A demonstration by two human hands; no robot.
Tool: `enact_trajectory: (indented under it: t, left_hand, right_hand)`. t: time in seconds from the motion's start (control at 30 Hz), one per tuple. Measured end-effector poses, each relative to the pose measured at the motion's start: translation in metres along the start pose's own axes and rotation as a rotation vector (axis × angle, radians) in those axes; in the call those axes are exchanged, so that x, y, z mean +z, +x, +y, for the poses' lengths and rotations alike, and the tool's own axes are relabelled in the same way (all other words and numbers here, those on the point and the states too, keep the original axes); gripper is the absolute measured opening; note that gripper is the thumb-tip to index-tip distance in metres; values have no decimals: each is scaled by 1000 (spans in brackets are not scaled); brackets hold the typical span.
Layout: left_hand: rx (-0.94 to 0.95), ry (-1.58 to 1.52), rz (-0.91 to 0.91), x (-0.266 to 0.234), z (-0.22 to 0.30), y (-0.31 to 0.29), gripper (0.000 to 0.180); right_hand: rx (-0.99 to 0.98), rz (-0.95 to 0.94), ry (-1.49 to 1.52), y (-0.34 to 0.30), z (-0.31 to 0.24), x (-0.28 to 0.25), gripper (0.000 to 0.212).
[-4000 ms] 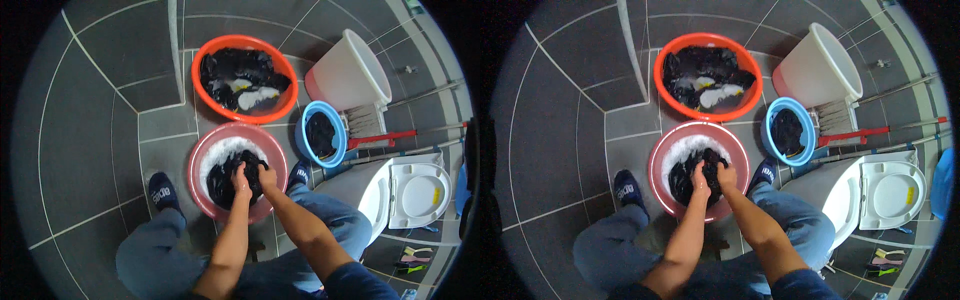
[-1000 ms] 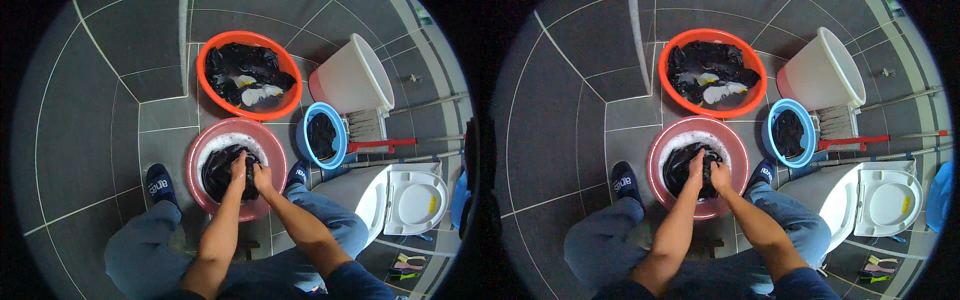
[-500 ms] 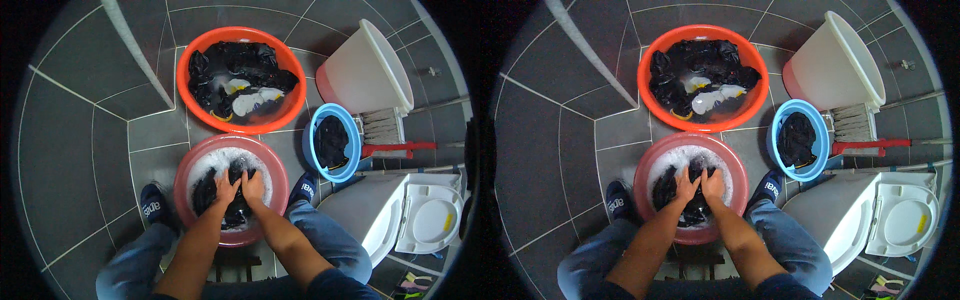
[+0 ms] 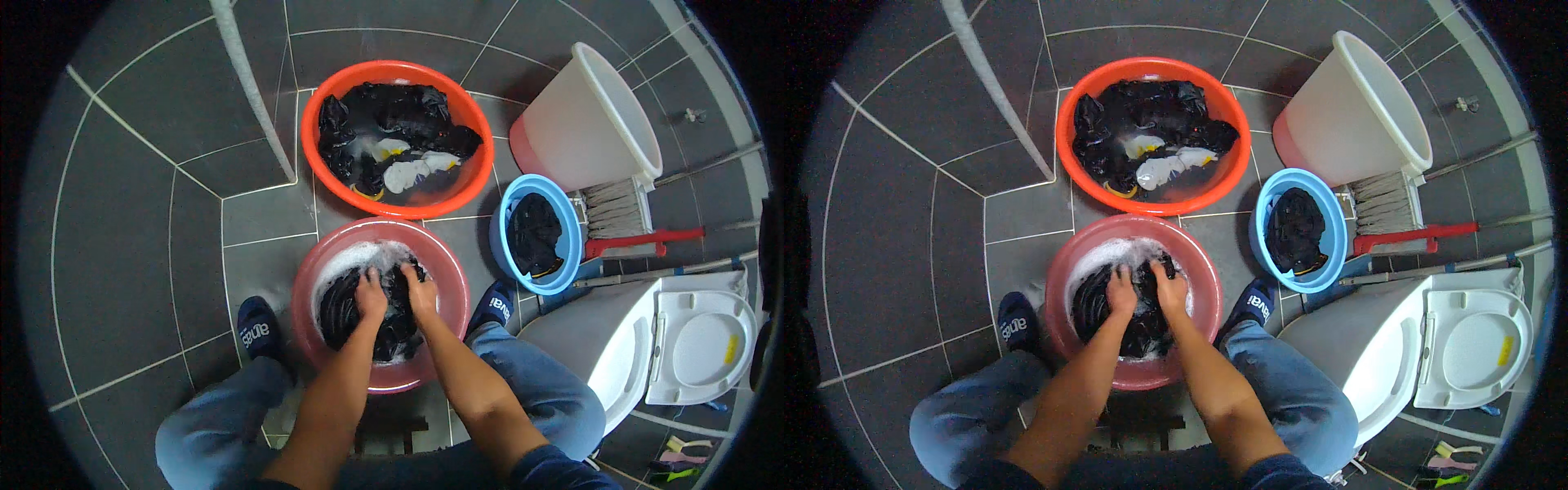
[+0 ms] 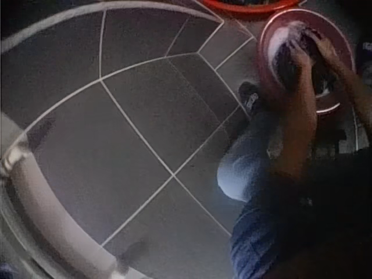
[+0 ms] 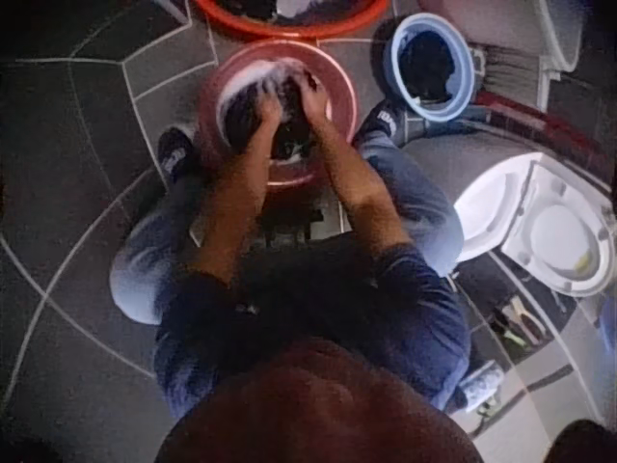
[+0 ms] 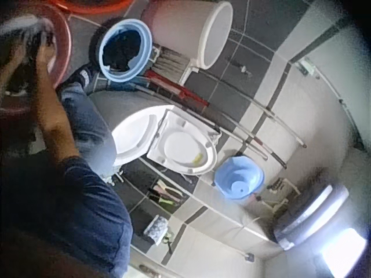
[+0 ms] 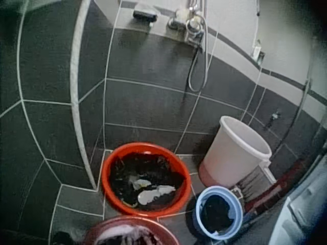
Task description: The person sits on the floor and hand-washes dark garments in a pink basin filled with soapy water. They repeatedly scrub, wring, and rinse the clothes, then transfer them to an orange basin.
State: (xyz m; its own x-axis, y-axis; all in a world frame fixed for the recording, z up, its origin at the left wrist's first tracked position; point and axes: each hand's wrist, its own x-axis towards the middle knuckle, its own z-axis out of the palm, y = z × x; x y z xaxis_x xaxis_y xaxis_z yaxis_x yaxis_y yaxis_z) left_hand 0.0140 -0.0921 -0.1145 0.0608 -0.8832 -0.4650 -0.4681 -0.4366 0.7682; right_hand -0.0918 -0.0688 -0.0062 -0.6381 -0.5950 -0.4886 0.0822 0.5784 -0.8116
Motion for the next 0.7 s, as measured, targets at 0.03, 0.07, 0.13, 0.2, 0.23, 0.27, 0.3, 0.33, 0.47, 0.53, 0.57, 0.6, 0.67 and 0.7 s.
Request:
enact_trajectory:
  t: [0.03, 0.07, 0.13, 0.2, 0.23, 0.27, 0.3, 0.33, 0.47, 0.53, 0.57, 0.6, 0.67, 0.7]
  left_hand:
    - [-89, -292, 75, -8, 11, -3, 65]
    - [-350, -722, 80, -8, 36, -22, 76]
    - [-624, -1256, -287, -41, 83, -66, 81]
    - [-505, -1340, -348, -54, 63, -88, 86]
    - [-409, -1265, -333, -49, 52, -87, 91]
    - [-523, -1121, -268, -63, 74, -109, 97]
    - [-526, -1222, -412, -49, 51, -98, 99]
    - [-505, -1227, -446, -48, 50, -98, 98]
    - [-476, -1116, -287, -40, 37, -86, 92]
    - [-374, -964, -232, -45, 18, -77, 82]
    - [-442, -1046, -323, -37, 73, -117, 82]
    - [-420, -780, -303, -48, 109, -137, 82]
    - [-397, -907, -399, -51, 84, -108, 79]
    - [-403, -1004, -455, -57, 69, -94, 78]
  right_hand:
    - [27, -60, 115, -1, 0, 4, 59]
    - [83, -71, 160, 0, 1, -4, 53]
    - [159, -70, 262, -11, -8, -25, 45]
    - [209, -118, 371, -50, -32, -20, 39]
    - [234, -179, 464, -62, -38, -18, 37]
    - [269, -218, 553, -67, -33, -24, 35]
    - [303, -256, 642, -72, -28, -30, 33]
    - [326, -289, 638, -80, -26, -36, 32]
    - [-264, 41, -177, -148, -39, -18, 64]
    - [-401, 162, -286, -142, -18, 2, 60]
    - [-338, 253, -363, -116, -13, -33, 62]
    - [-340, 275, -330, -98, -15, -52, 53]
    - [-233, 218, -234, -103, -26, -34, 47]
    - [-174, 191, -159, -117, -32, -21, 46]
